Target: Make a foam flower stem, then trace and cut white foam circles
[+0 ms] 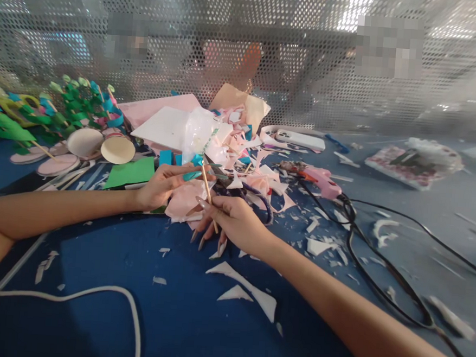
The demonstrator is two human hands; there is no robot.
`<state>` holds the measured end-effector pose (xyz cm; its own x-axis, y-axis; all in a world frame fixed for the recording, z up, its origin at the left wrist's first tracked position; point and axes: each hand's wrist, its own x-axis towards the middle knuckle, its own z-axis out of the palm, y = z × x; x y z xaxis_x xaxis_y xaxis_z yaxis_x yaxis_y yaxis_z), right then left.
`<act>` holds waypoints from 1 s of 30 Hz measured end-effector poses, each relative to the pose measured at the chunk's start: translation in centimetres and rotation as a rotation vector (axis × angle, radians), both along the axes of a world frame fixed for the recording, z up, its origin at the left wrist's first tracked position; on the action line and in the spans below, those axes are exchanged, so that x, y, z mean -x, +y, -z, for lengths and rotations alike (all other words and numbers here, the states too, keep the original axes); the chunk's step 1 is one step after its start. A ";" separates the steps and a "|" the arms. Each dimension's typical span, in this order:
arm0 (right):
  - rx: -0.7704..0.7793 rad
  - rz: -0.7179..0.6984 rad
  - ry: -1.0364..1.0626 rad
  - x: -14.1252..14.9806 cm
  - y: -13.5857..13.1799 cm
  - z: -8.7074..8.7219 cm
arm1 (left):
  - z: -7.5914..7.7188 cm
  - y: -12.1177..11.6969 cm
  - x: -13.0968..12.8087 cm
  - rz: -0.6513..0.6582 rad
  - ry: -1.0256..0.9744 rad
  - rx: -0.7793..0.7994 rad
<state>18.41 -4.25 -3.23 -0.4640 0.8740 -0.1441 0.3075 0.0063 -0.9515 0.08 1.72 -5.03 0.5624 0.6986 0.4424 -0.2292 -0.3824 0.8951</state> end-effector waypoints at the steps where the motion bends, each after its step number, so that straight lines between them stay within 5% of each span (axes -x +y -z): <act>1: -0.004 -0.003 0.000 0.0 0.0 0.1 | 0.0 0.0 0.0 -0.005 -0.004 0.024; 8: -0.007 -0.008 0.018 -0.1 0.1 0.3 | 0.4 -0.1 -0.4 0.006 -0.088 0.158; 18: 0.015 -0.030 0.104 -0.6 0.5 0.3 | 0.4 0.1 -0.3 -0.032 -0.074 0.125; 30: 0.037 0.015 0.153 -0.6 0.4 0.1 | -0.2 0.2 -0.9 -0.271 -0.099 0.254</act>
